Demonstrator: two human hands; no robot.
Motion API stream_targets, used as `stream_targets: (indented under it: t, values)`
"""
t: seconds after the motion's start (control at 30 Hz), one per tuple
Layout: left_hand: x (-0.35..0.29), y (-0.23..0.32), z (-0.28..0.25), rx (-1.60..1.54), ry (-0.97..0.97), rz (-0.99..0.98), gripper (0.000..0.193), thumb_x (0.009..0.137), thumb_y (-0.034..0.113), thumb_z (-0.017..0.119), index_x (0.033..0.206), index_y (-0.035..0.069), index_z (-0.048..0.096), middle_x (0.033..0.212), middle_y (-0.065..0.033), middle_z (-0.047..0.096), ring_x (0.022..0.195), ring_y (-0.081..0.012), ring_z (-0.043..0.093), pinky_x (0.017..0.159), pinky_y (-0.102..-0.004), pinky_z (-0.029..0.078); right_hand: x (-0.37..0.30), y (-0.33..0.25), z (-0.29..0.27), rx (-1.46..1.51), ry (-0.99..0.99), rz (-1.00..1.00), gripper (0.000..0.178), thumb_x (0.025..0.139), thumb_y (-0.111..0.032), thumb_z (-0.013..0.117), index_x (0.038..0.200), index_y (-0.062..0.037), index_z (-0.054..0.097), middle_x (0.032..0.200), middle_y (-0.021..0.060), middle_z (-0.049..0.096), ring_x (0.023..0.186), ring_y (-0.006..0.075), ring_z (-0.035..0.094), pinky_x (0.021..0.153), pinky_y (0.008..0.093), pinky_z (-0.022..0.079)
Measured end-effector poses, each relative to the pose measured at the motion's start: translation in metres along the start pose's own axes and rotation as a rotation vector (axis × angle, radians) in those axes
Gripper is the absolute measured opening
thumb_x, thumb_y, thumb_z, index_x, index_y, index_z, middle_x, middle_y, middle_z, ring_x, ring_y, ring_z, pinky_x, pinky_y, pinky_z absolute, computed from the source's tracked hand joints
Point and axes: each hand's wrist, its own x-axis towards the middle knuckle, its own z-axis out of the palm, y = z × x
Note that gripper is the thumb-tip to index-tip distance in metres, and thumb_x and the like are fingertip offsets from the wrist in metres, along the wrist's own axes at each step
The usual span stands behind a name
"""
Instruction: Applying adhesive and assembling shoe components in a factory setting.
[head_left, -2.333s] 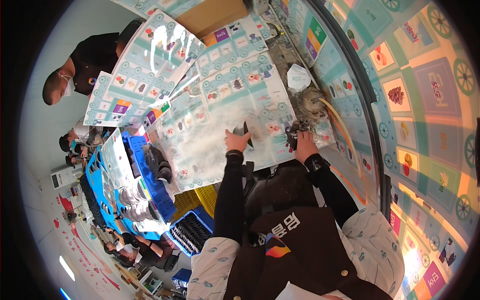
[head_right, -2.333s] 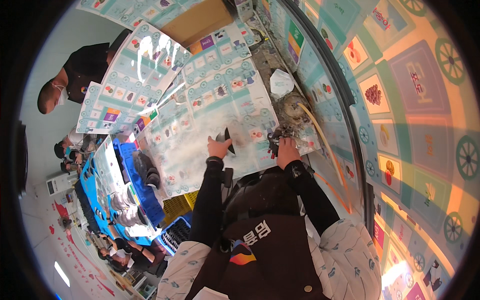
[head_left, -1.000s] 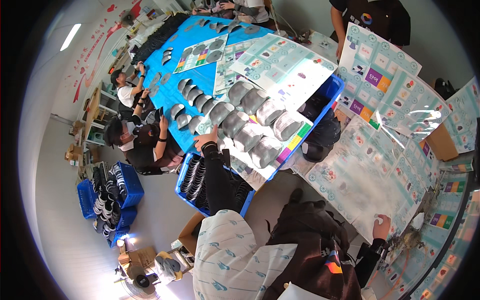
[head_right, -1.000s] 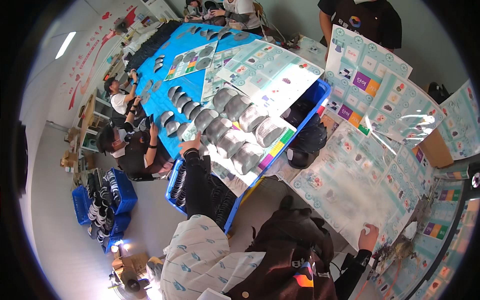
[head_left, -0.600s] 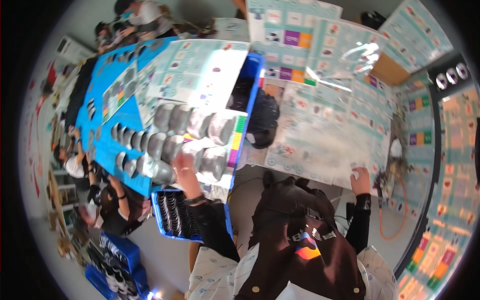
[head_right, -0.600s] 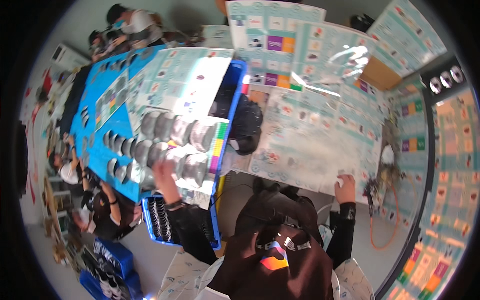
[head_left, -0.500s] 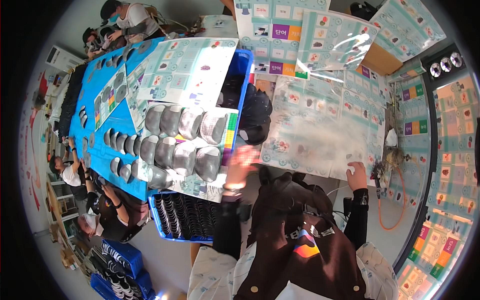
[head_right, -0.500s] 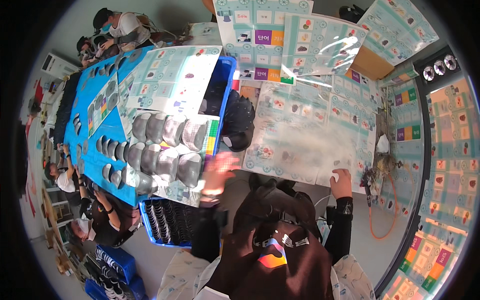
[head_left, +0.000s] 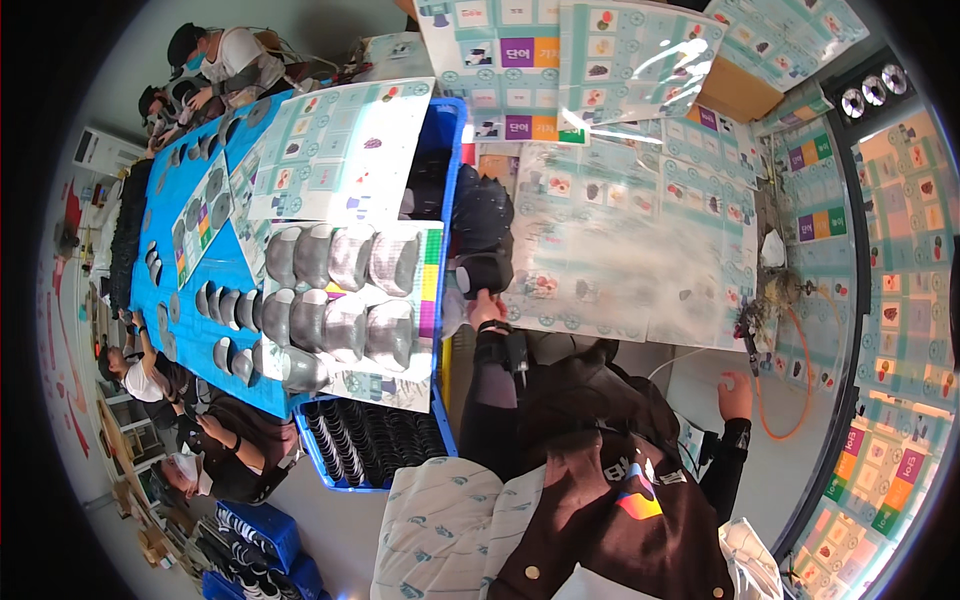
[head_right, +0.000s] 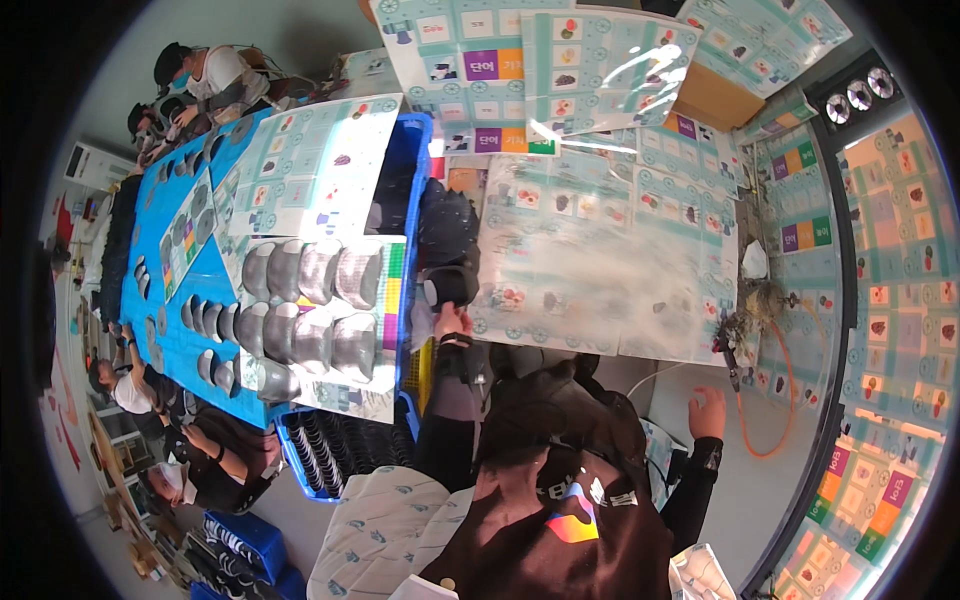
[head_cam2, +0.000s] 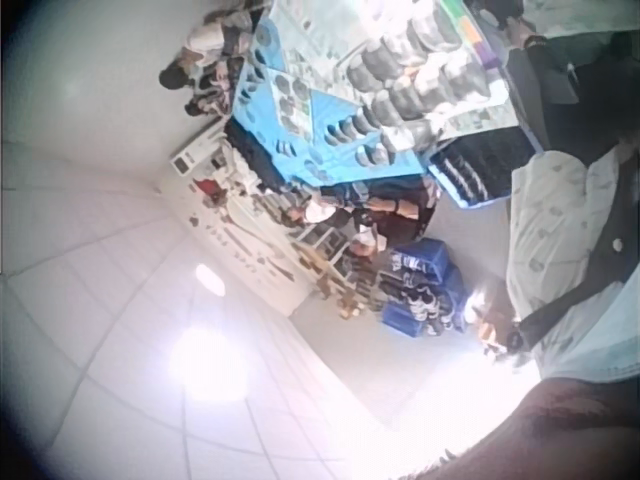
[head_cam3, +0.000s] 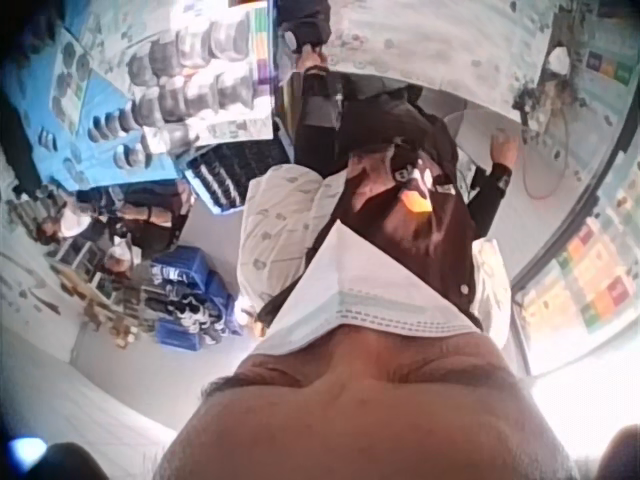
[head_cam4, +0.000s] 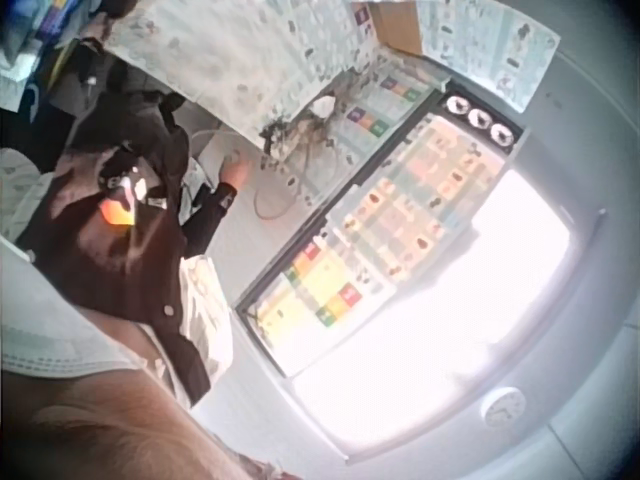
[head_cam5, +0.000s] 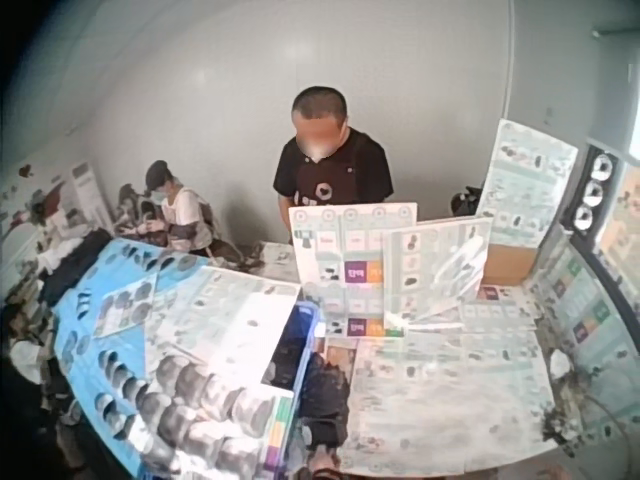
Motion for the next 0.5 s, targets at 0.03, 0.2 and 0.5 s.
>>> stream_targets:
  t: [0.03,0.2,0.5]
  values:
    - [-0.016,0.007,0.0,-0.055,0.091,0.061,0.024,0.085,0.028,0.072,0.085,0.009,0.056,0.068,-0.0078,0.058,0.051,-0.0224,0.054,0.044,-0.0372,0.045,0.002,0.016,0.003,0.001,0.007,-0.002,0.026,0.08,-0.013,0.068,0.104,-0.0054,0.067,0.109,0.0179,0.065,0.11,0.0401,0.058,0.097,0.0476,0.047]
    - [-0.063,0.005,-0.041,0.908,-0.021,0.796,0.047,0.075,0.022,0.076,0.105,-0.008,0.055,0.098,-0.02,0.066,0.083,-0.0323,0.064,0.078,-0.0421,0.052,0.044,0.113,0.051,-0.088,-0.117,-0.029,0.026,0.083,-0.021,0.062,0.102,-0.0064,0.072,0.108,0.0187,0.069,0.103,0.0389,0.064,0.092,0.0494,0.051]
    - [-0.255,-0.132,0.084,0.978,-0.768,0.685,0.042,0.084,0.016,0.073,0.118,-0.006,0.063,0.099,-0.0167,0.072,0.086,-0.0228,0.07,0.076,-0.0363,0.055,0.171,0.172,0.037,-0.002,-0.218,0.005,0.046,0.079,-0.009,0.068,0.123,-0.0047,0.055,0.129,0.0214,0.052,0.124,0.0422,0.05,0.098,0.0514,0.048]
